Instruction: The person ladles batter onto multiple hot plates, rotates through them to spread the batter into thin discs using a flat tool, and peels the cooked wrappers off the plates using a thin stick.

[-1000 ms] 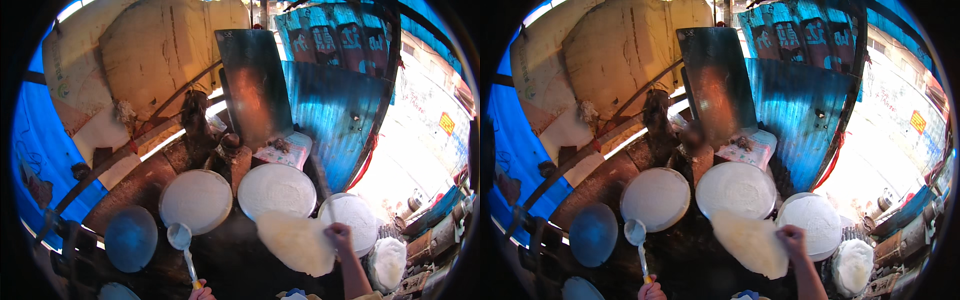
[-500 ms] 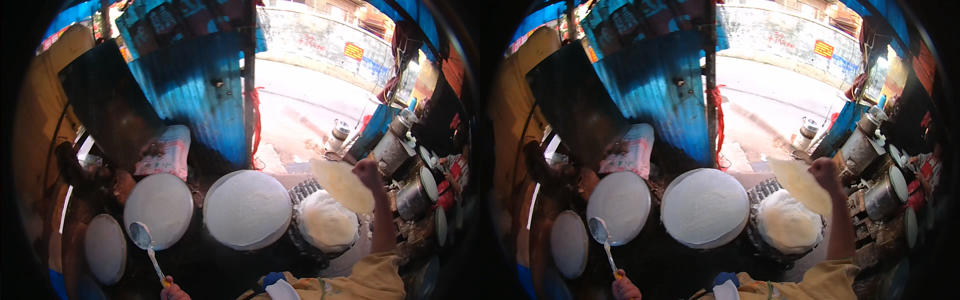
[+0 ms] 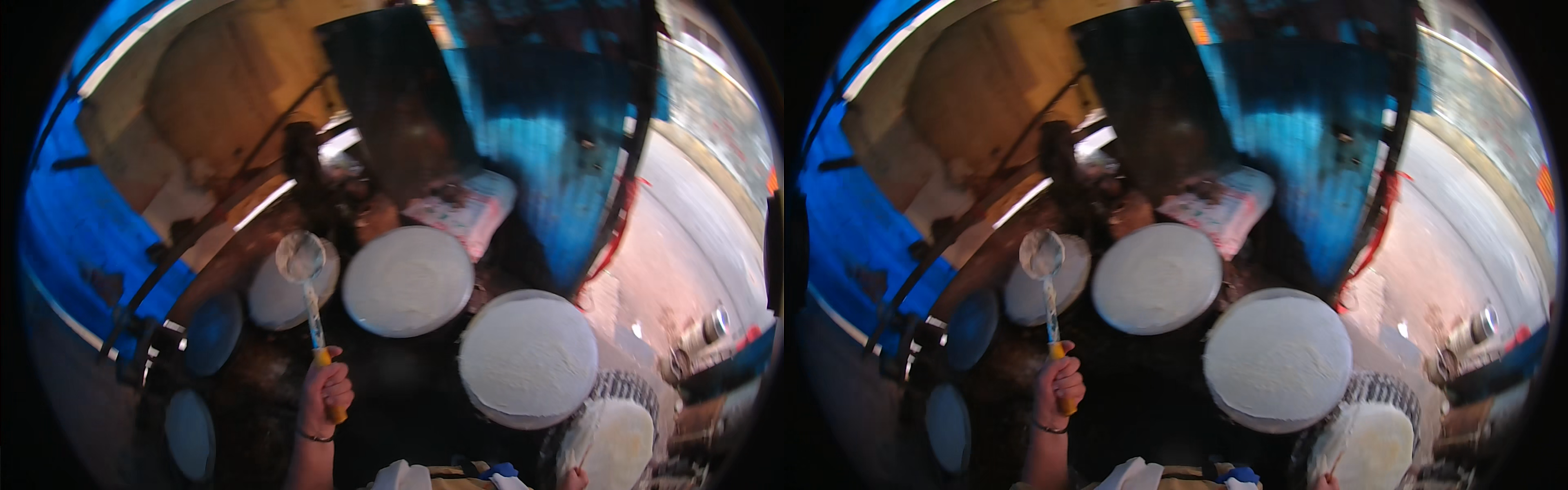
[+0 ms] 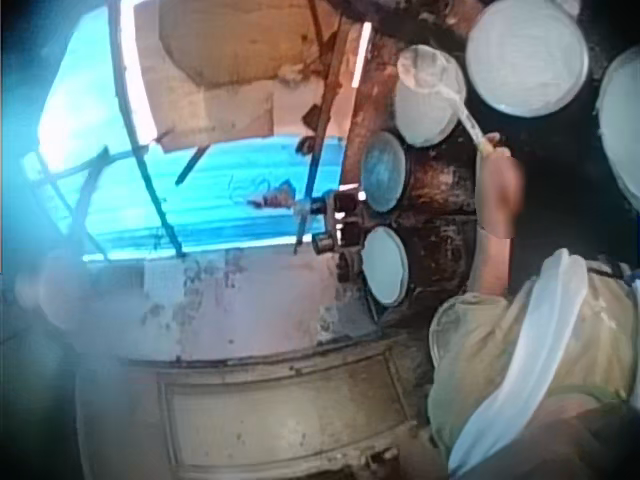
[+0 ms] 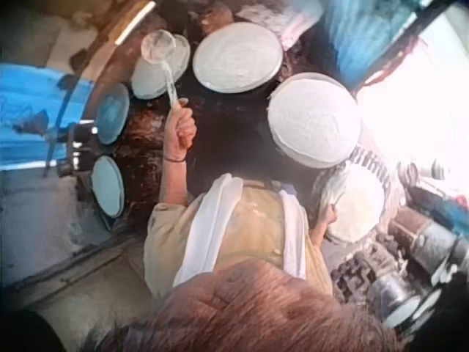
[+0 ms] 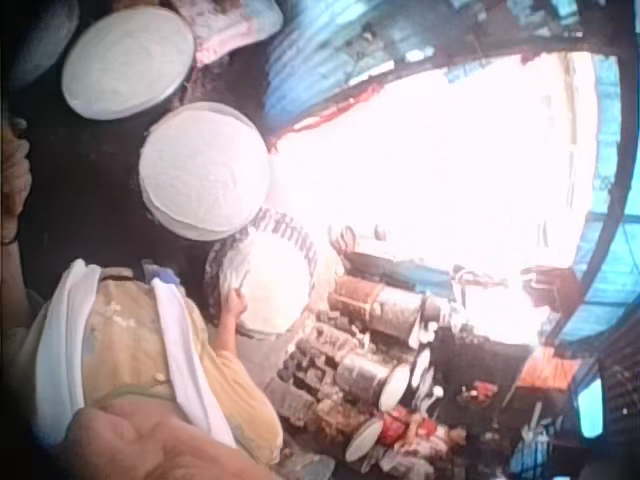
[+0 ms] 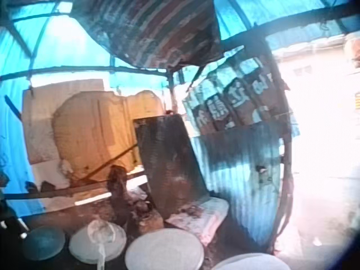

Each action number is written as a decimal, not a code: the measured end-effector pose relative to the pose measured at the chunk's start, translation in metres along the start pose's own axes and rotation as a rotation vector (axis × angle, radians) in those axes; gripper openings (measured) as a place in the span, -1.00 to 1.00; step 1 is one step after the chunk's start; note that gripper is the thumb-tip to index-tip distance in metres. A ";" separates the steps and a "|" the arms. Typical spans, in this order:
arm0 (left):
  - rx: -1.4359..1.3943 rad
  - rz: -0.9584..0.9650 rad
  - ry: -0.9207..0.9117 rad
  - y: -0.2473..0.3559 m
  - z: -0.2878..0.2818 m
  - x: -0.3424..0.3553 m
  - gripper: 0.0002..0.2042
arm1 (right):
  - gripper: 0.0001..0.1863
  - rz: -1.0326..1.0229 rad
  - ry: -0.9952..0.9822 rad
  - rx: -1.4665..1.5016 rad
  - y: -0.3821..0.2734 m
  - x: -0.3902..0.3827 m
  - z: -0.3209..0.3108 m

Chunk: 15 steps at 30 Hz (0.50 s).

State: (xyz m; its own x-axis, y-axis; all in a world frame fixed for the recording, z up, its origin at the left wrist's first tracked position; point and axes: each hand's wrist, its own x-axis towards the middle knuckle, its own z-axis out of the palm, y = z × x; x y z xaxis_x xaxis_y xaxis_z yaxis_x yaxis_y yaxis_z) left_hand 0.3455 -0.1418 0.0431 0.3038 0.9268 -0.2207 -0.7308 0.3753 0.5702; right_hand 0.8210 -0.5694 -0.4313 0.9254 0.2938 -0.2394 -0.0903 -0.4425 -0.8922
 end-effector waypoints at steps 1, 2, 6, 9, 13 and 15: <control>0.094 0.092 0.051 0.004 0.000 -0.008 -0.80 | -0.83 -0.007 -0.003 -0.066 -0.061 -0.025 0.002; 0.070 0.132 0.077 0.007 -0.006 -0.025 -0.80 | -0.83 -0.018 0.011 -0.191 -0.092 -0.024 0.006; -0.330 0.170 -0.064 0.019 -0.064 -0.090 -0.79 | -0.83 -0.301 0.062 -0.544 -0.185 0.004 0.033; -0.560 0.306 -0.020 0.014 -0.112 -0.153 -0.82 | -0.83 -0.327 -0.284 -0.446 -0.265 0.019 0.082; -0.768 0.367 0.071 0.020 -0.165 -0.188 -0.89 | -0.82 -0.030 -0.479 -0.276 -0.345 -0.053 0.132; -0.924 0.700 0.256 -0.015 -0.195 -0.288 -0.91 | -0.82 -0.002 -0.782 -0.332 -0.408 -0.111 0.241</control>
State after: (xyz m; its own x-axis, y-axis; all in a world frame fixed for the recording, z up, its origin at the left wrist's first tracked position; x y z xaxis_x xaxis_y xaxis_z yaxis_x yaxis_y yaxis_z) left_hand 0.1499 -0.4116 -0.0562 -0.3916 0.8699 -0.2999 -0.8855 -0.4449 -0.1342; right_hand 0.6665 -0.2169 -0.1328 0.3937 0.7420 -0.5426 0.1372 -0.6311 -0.7634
